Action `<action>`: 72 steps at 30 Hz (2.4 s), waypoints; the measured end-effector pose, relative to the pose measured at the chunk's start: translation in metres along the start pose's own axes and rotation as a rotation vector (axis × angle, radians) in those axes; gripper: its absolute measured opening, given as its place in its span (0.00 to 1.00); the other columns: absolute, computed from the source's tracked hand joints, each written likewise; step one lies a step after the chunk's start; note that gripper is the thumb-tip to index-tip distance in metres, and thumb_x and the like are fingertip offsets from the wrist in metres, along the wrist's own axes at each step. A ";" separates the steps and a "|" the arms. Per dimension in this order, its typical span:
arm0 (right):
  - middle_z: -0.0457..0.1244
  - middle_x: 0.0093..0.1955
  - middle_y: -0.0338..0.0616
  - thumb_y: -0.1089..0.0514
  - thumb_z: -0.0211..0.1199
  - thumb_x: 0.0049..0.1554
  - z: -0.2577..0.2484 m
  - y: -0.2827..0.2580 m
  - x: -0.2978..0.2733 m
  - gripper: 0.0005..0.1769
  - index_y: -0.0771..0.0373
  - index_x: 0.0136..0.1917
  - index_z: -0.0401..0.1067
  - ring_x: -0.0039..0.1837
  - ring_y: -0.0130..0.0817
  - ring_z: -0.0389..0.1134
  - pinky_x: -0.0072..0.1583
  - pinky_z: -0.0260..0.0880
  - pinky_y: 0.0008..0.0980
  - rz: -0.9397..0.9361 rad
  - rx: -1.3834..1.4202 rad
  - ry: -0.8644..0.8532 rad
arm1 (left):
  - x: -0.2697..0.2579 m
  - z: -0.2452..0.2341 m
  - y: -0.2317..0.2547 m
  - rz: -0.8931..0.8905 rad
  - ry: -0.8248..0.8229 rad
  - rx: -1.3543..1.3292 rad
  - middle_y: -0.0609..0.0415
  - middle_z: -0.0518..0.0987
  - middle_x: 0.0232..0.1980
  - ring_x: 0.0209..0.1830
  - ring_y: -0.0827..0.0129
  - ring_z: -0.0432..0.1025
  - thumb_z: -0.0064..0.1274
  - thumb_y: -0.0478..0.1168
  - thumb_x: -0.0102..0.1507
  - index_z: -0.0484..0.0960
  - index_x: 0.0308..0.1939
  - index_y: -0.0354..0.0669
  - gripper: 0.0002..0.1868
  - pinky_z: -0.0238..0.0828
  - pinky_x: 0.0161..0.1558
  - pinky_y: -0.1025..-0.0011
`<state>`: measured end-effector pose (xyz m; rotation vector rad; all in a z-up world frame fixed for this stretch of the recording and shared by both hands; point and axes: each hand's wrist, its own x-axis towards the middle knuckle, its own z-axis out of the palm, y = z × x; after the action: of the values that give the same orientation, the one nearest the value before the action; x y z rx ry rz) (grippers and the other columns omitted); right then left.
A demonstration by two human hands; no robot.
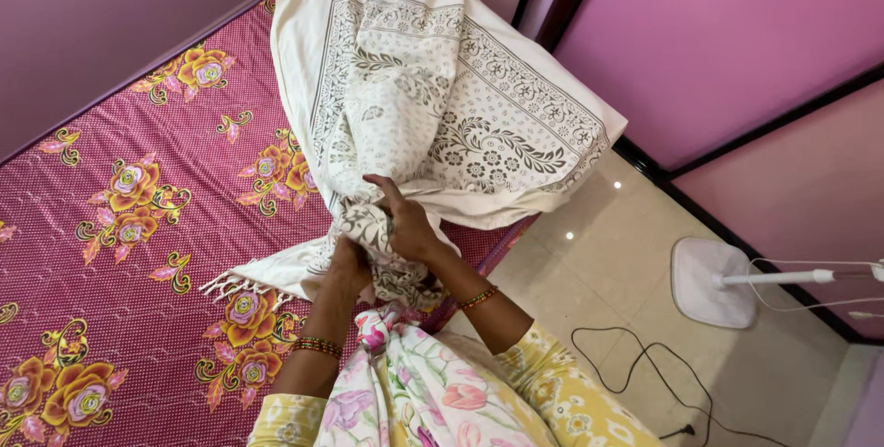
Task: The person folds a white patterned sheet on a bed and then wipes the dark wooden headboard with a white cloth. The person moves along the headboard, cleaning the horizontal slats and the top edge.
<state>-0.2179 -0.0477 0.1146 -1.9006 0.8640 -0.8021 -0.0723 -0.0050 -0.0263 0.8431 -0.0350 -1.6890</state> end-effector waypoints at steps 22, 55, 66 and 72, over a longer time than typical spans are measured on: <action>0.22 0.87 0.45 0.46 0.88 0.34 -0.113 0.133 -0.003 0.84 0.28 0.83 0.26 0.85 0.57 0.20 0.74 0.32 0.77 0.568 -0.635 -0.402 | -0.047 0.009 0.059 0.457 0.518 0.263 0.45 0.81 0.51 0.44 0.59 0.79 0.49 0.34 0.61 0.72 0.63 0.33 0.25 0.80 0.45 0.61; 0.72 0.42 0.57 0.50 0.67 0.49 -0.020 0.236 0.166 0.18 0.67 0.43 0.81 0.46 0.46 0.76 0.49 0.77 0.42 0.368 -0.605 -0.173 | -0.092 -0.118 0.068 0.539 1.321 0.772 0.42 0.79 0.55 0.50 0.59 0.76 0.60 0.44 0.62 0.70 0.64 0.28 0.31 0.75 0.50 0.62; 0.70 0.45 0.44 0.58 0.68 0.38 0.054 0.050 0.108 0.40 0.54 0.67 0.75 0.43 0.36 0.72 0.46 0.78 0.34 0.144 0.036 -0.250 | -0.072 -0.051 0.020 0.528 0.626 0.075 0.43 0.79 0.59 0.52 0.53 0.75 0.60 0.49 0.59 0.75 0.67 0.35 0.35 0.74 0.51 0.51; 0.70 0.43 0.52 0.58 0.70 0.40 0.058 -0.004 0.063 0.43 0.57 0.70 0.62 0.46 0.50 0.75 0.50 0.75 0.43 -0.203 -0.065 -0.385 | -0.089 -0.013 0.030 0.415 0.272 -0.192 0.47 0.80 0.60 0.57 0.55 0.76 0.50 0.62 0.63 0.72 0.67 0.43 0.36 0.72 0.60 0.53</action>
<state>-0.1359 -0.0714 0.1059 -2.1312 0.4699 -0.5015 -0.0355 0.0678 0.0231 0.8464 0.1289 -1.1612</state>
